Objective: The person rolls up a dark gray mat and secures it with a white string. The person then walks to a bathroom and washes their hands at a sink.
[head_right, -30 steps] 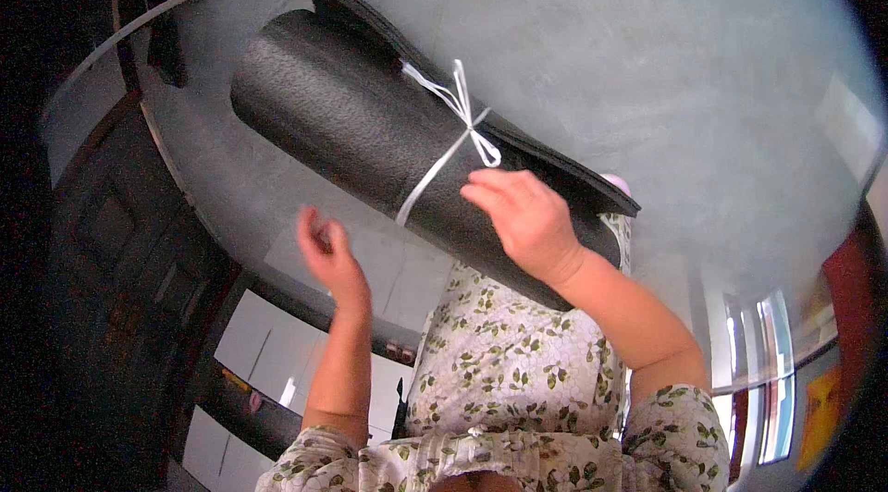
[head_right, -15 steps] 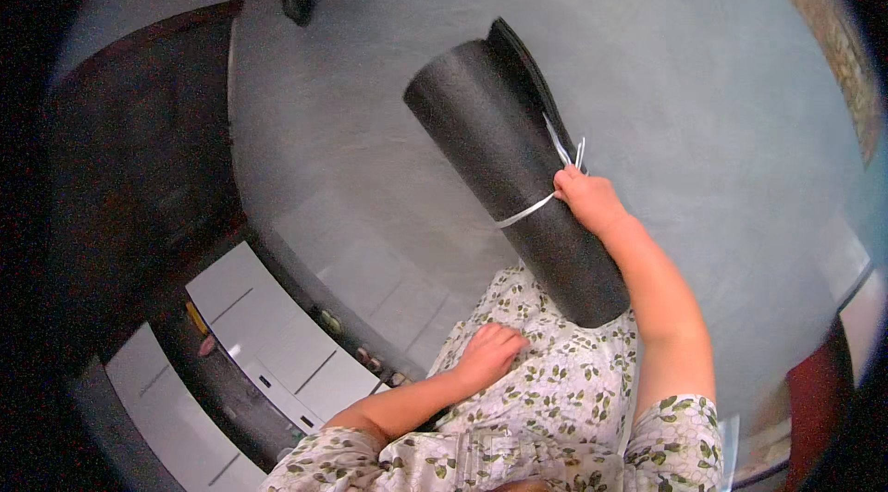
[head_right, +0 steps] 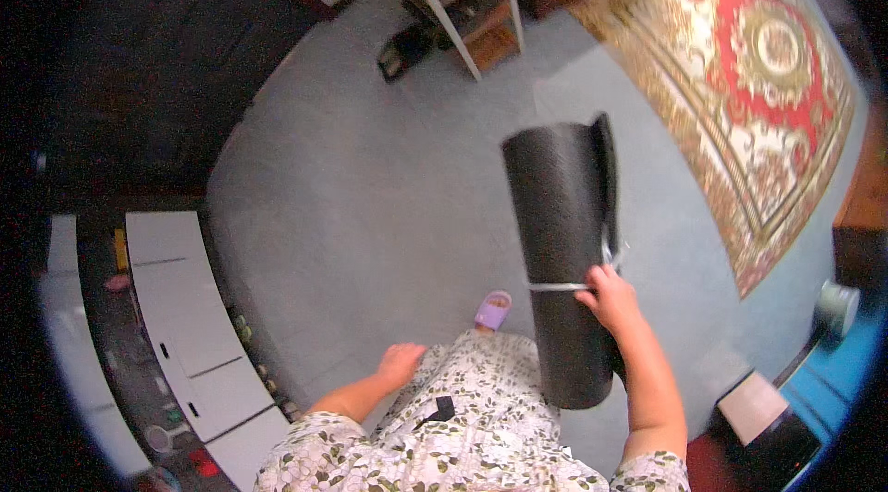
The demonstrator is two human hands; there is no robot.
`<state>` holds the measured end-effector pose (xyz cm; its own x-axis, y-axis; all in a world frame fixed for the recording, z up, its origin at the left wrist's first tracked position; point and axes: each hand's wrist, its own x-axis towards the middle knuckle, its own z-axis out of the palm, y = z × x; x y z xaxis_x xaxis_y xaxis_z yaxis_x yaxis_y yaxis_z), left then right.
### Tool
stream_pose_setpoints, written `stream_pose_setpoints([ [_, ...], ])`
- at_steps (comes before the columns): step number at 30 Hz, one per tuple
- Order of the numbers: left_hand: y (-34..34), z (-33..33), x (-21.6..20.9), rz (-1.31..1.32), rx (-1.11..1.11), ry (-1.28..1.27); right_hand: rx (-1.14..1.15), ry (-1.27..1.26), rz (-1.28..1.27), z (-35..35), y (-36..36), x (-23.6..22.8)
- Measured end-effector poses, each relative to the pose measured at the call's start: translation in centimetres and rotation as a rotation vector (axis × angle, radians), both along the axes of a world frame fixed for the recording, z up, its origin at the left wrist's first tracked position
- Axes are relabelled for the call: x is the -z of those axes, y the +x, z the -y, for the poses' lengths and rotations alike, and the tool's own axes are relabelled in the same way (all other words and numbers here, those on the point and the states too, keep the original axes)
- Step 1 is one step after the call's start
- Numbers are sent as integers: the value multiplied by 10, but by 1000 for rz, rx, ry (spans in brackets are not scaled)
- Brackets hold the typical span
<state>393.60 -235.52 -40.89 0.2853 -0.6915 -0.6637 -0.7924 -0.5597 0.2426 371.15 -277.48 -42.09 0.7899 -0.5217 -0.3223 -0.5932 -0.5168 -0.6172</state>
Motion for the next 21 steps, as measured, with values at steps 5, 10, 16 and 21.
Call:
stream_pose_setpoints([
  [5,17,-149,-114,188,-450,145,175,-98,-112,14,-45,-71],
  [10,-31,-238,-141,106,-921,487,95,-314,-270,16,-35,-129],
  [16,-8,-272,-53,-252,-1027,446,-210,-323,-355,0,71,-140],
  [21,166,-177,-63,-125,-1419,-184,-286,-296,-318,-22,190,-158],
])
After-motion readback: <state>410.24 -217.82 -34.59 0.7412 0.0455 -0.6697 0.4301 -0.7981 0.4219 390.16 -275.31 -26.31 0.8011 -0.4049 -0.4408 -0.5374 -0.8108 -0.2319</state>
